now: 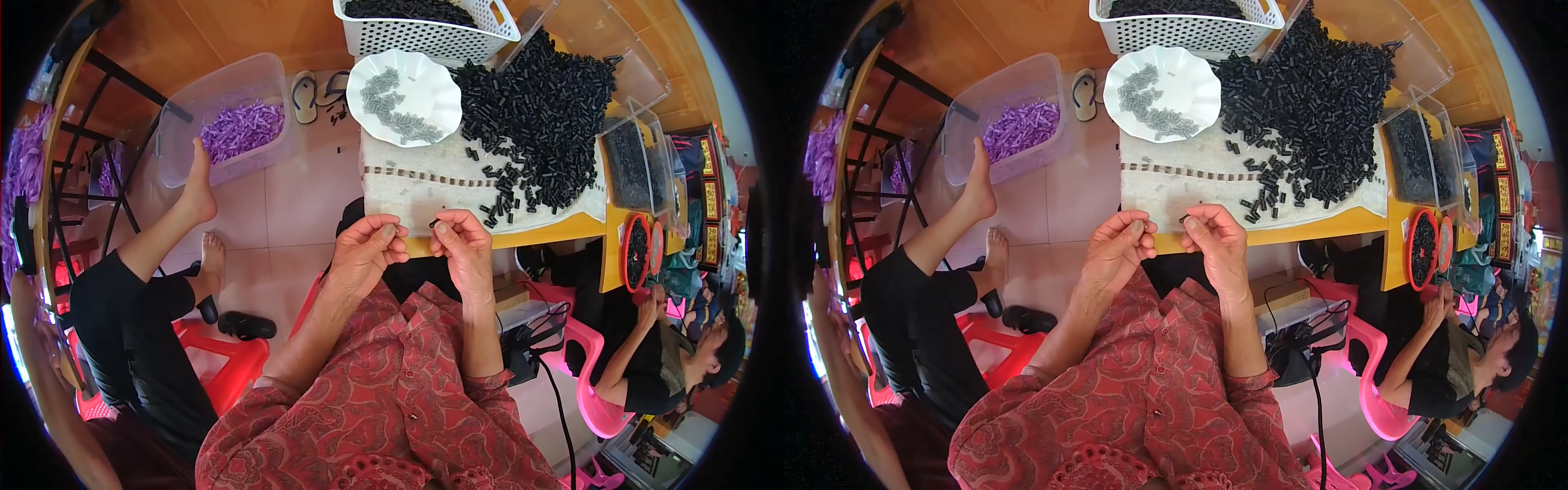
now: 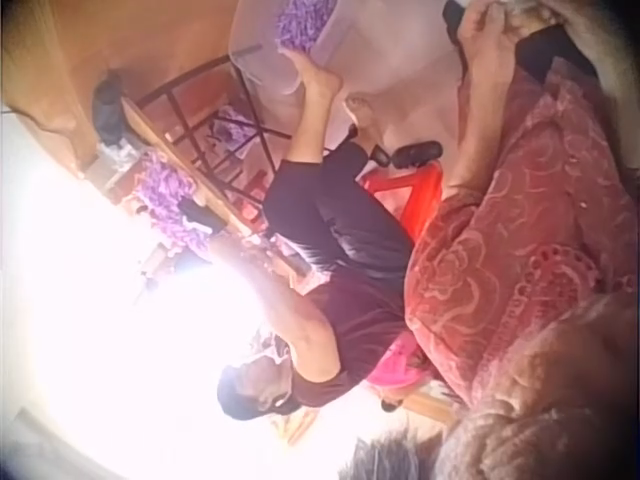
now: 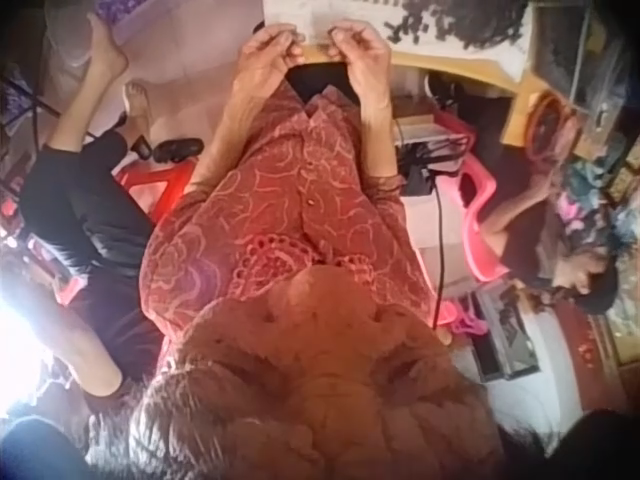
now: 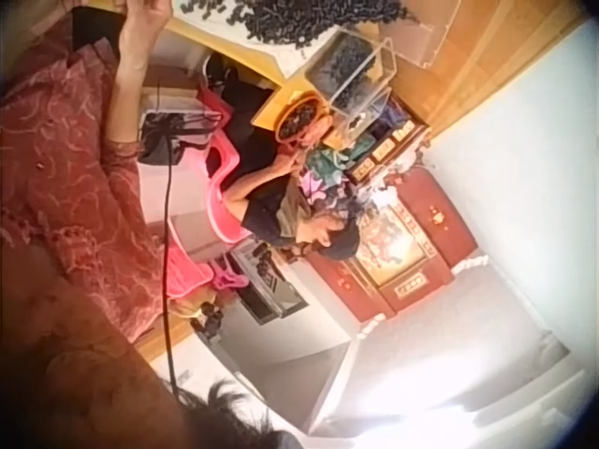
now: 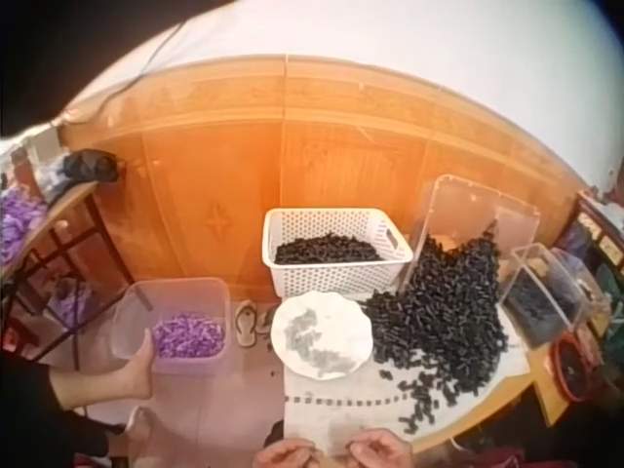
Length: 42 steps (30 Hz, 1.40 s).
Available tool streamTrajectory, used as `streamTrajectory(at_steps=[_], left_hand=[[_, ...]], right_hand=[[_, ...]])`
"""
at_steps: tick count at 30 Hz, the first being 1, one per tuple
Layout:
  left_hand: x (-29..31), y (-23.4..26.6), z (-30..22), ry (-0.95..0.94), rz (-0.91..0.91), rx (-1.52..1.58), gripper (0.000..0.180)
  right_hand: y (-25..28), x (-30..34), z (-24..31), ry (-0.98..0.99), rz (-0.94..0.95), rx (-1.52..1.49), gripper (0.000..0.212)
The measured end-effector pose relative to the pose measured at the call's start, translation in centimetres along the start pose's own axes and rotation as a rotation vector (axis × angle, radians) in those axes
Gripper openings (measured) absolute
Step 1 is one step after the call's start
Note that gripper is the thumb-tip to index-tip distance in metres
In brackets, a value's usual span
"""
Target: The person is manually assembling small black cylindrical components by attaching small metal rings to them.
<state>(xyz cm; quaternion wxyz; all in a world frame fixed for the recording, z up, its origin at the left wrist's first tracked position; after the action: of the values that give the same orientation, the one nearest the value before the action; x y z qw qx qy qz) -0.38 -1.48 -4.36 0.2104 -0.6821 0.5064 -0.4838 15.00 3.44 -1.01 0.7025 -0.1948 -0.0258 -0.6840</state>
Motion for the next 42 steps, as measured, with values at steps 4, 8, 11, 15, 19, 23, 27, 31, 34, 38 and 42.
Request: streamTrajectory(at_steps=[4, 8, 11, 15, 19, 23, 27, 31, 34, 38, 42], left_hand=[[0.0, 0.0, -0.1, 0.002, -0.003, 0.003, 0.019], [0.1, 0.1, -0.1, -0.003, -0.009, -0.014, 0.019], [0.1, 0.1, -0.1, -0.005, -0.011, -0.015, 0.019], [0.3, 0.2, -0.1, 0.004, -0.043, -0.034, 0.019], [0.1, 0.2, -0.2, -0.008, -0.022, -0.034, 0.019], [0.0, 0.1, -0.1, 0.008, 0.002, 0.005, 0.019], [0.1, 0.3, -0.2, 0.011, 0.004, 0.012, 0.019], [0.0, 0.2, -0.6, 0.007, -0.022, 0.008, 0.019], [0.0, -0.1, -0.8, -0.01, -0.024, -0.011, 0.018], [-0.1, -0.5, -1.1, -0.058, -0.059, -0.113, 0.018], [-0.1, -0.9, -1.6, -0.092, -0.115, -0.199, 0.017]], right_hand=[[-0.4, 0.4, -0.2, -0.006, 0.015, -0.032, 0.014], [-0.5, 0.6, 0.1, -0.011, -0.022, -0.03, 0.013], [-0.1, 0.7, 0.3, -0.008, -0.054, 0.004, 0.013], [0.0, 0.7, 0.4, 0.041, -0.067, 0.062, 0.015], [-0.4, 0.8, 0.7, 0.074, -0.068, 0.115, 0.017], [-0.5, 1.0, 1.0, 0.086, -0.082, 0.11, 0.018], [-0.8, 1.0, 1.1, 0.06, -0.072, 0.096, 0.015], [-0.8, 0.9, 0.7, 0.088, -0.06, 0.112, 0.014], [-0.5, 0.8, 1.0, 0.158, -0.052, 0.136, 0.015], [-0.2, 0.8, 2.0, 0.27, -0.074, 0.179, 0.014], [0.3, 0.7, 3.1, 0.307, -0.145, 0.23, 0.013]])
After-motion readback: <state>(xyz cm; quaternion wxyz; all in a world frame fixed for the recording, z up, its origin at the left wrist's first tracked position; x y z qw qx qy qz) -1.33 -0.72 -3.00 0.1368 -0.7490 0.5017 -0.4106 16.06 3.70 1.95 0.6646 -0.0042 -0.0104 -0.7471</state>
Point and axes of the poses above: each hand's wrist, its own x-axis away from the middle knuckle, its own y-axis out of the back of the hand, z = x × y, the point moved 8 cm from there along -x, towards the middle knuckle, and after that the axes turned 11 degrees about -z, right-handed, at the moved point
